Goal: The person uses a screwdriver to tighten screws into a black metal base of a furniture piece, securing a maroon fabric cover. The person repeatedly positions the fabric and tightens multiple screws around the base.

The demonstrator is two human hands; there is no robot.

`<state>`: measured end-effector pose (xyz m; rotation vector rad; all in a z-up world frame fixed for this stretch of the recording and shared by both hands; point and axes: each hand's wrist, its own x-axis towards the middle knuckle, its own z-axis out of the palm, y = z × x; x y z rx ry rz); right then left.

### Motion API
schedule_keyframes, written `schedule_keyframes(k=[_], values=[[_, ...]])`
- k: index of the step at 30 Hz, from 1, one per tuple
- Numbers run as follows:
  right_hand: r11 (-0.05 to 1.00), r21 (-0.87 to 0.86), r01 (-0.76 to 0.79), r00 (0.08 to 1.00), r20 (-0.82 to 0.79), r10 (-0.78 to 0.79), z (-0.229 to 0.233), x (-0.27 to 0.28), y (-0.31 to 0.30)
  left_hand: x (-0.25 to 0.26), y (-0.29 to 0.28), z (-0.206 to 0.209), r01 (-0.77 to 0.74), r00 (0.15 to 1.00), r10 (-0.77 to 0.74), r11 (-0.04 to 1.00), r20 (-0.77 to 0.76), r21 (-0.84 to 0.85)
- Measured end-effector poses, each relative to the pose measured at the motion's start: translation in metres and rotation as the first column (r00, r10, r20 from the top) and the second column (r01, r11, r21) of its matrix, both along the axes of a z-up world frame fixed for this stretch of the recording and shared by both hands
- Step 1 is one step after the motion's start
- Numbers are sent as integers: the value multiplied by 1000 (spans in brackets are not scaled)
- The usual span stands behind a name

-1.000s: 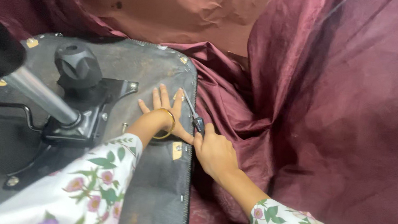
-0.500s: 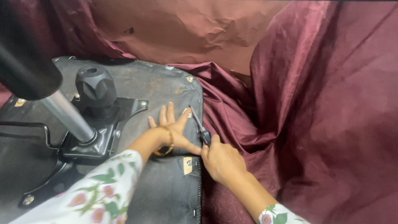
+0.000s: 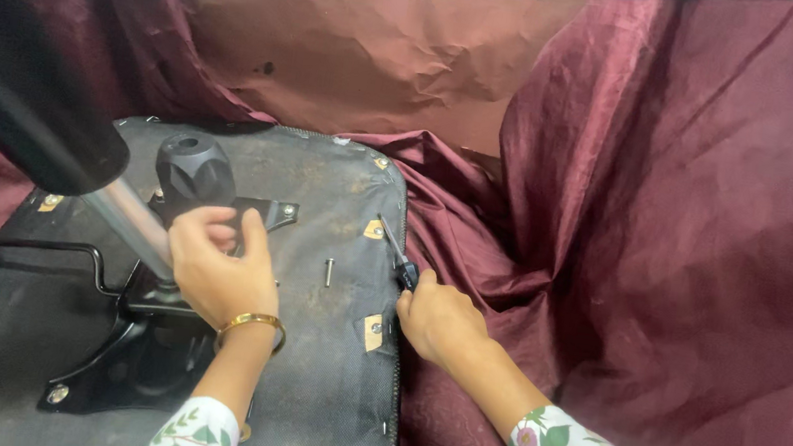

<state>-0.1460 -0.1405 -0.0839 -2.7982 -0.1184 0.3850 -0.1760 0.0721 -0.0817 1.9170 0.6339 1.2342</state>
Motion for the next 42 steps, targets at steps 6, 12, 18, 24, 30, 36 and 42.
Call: schedule_keyframes(k=[6,12,18,24,30,36,42], values=[[1000,-20,-13,1000,2,14,4,2,-5,5,-1,14,-156,987,159,955,9,254],[1000,-5,10,1000,-16,-10,5,-2,-3,-25,12,-4,-224,975,214,945,66,240],[1000,-17,-15,1000,-10,15,6,-3,-3,-26,53,8,-109,955,29,960,295,258],[999,-24,-24,1000,-15,23,6,-3,-3,-6,89,34,573,810,-494,782,317,-245],[999,-26,-30,1000,0,31,6,-3,-2,-3,102,27,644,759,-529,691,379,-327],[1000,-16,-18,1000,2,18,6,-2,-5,-12,118,51,718,692,-633,559,346,-414],[999,-41,-31,1000,1,31,8,-2,-7,-26,124,95,921,368,-832,266,415,-285]])
